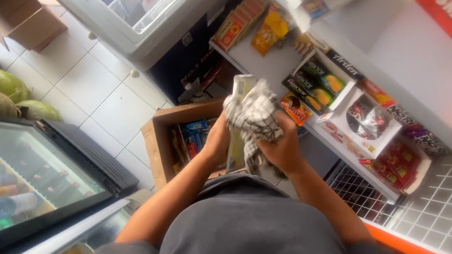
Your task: Organizing and stocking snack items from a shipping box onto store shelves.
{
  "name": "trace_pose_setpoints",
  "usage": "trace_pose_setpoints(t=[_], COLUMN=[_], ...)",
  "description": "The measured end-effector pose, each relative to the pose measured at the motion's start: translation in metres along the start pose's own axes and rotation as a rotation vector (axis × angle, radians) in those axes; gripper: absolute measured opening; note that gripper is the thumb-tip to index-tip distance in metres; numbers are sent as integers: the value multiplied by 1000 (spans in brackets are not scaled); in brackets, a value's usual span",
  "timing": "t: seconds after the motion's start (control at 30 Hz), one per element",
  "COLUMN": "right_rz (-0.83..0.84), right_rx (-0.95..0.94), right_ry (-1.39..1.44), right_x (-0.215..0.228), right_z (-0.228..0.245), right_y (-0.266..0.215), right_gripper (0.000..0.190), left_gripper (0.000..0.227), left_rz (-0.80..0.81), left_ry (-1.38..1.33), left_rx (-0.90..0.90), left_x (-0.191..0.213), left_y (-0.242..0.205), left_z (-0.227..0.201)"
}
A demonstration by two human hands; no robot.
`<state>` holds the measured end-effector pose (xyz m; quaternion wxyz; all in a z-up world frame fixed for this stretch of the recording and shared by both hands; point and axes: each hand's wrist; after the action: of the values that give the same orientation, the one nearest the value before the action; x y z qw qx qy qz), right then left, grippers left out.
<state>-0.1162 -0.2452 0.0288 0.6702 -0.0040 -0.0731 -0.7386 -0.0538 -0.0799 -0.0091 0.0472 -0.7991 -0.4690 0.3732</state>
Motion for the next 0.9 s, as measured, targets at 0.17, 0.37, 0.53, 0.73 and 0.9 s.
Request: trace_pose_setpoints(t=[0.17,0.37,0.53,0.73,0.9], right_rz=[-3,278,97,-53,-238], right_rx=[512,535,284,10,-286], right_ry=[-449,-364,-45,213,101], right_x=[-10,13,33,61,93], right_z=[55,29,12,-56,-19], right_y=[24,-15,-28,-38,-36], right_gripper=[46,38,39,40,46], left_gripper=[62,60,57,68,53], left_rz=[17,-26,-307,-114,170], left_ry=[-111,-590,-475,-129,292], left_rx=[94,17,-377,-434,-492], left_x=[8,-30,-27,-79,-97], left_y=[29,6,29,16,14], left_z=[46,-49,-33,-29,-40])
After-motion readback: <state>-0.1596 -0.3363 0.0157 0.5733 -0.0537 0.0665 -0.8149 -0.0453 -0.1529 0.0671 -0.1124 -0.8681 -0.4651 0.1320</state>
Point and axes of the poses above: each hand's wrist, its own y-axis towards the middle knuckle, its own x-axis out of the back of the hand, z = x × y, and after that the axes turned 8 degrees about y, right-handed
